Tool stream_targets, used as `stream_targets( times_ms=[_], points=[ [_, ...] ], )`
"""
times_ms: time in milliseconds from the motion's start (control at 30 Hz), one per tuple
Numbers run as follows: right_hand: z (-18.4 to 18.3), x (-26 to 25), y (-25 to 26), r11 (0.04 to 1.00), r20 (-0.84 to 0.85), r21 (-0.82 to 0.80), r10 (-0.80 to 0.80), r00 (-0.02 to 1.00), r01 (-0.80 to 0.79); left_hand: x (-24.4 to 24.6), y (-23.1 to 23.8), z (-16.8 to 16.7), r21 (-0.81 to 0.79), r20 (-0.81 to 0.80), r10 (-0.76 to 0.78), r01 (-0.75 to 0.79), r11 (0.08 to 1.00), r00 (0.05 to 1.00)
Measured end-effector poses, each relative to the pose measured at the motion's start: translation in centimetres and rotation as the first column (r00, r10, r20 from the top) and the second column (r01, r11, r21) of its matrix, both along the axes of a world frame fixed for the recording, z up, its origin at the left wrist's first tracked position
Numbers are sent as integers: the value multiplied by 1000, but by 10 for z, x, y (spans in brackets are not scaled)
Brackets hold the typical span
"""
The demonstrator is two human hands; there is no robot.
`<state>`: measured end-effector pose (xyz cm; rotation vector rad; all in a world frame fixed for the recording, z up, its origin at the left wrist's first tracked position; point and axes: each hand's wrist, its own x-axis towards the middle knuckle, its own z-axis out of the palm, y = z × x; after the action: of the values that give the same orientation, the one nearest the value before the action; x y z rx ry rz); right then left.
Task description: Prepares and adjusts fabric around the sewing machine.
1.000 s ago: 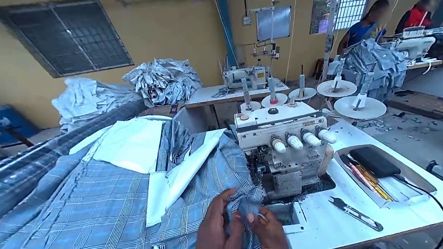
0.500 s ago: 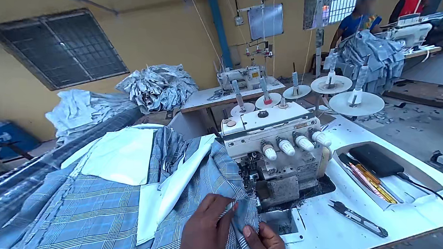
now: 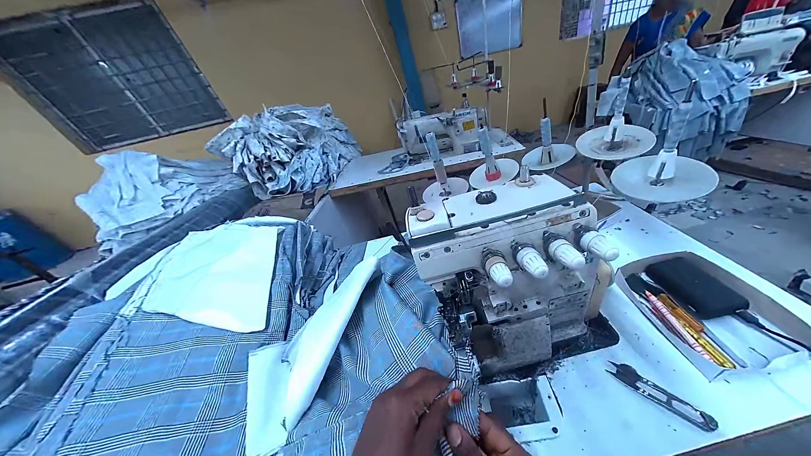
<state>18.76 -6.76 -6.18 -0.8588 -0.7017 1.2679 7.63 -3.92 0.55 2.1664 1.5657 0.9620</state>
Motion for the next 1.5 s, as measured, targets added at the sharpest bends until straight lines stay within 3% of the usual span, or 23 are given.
stream_targets(
  times_ms=[200, 367, 600, 833, 1167, 1500],
  points=[
    [-1, 0, 2, 1000, 34, 25, -1, 999, 0, 4, -2, 11, 8, -46, -41, 42, 999, 998],
    [-4, -1, -1, 999, 33, 27, 24, 999, -25, 16, -14, 17, 19, -238, -5, 10, 1000, 971],
    [-4, 1, -3, 997, -42, 19, 80, 996, -79, 29, -24, 14, 128, -502, 87, -25, 991, 860],
    [-1, 5, 1, 993, -136, -4, 115, 984, -116, 30, -21, 7, 199, -543, 128, -21, 980, 830],
    [13, 12, 13, 993, -115, -46, 99, 988, -105, 39, -10, 2, 332, -562, 269, -85, 939, 782],
    [20, 15, 23, 982, -162, -111, 135, 978, -154, 66, -8, 12, 228, -612, 337, -248, 942, 715]
  ],
)
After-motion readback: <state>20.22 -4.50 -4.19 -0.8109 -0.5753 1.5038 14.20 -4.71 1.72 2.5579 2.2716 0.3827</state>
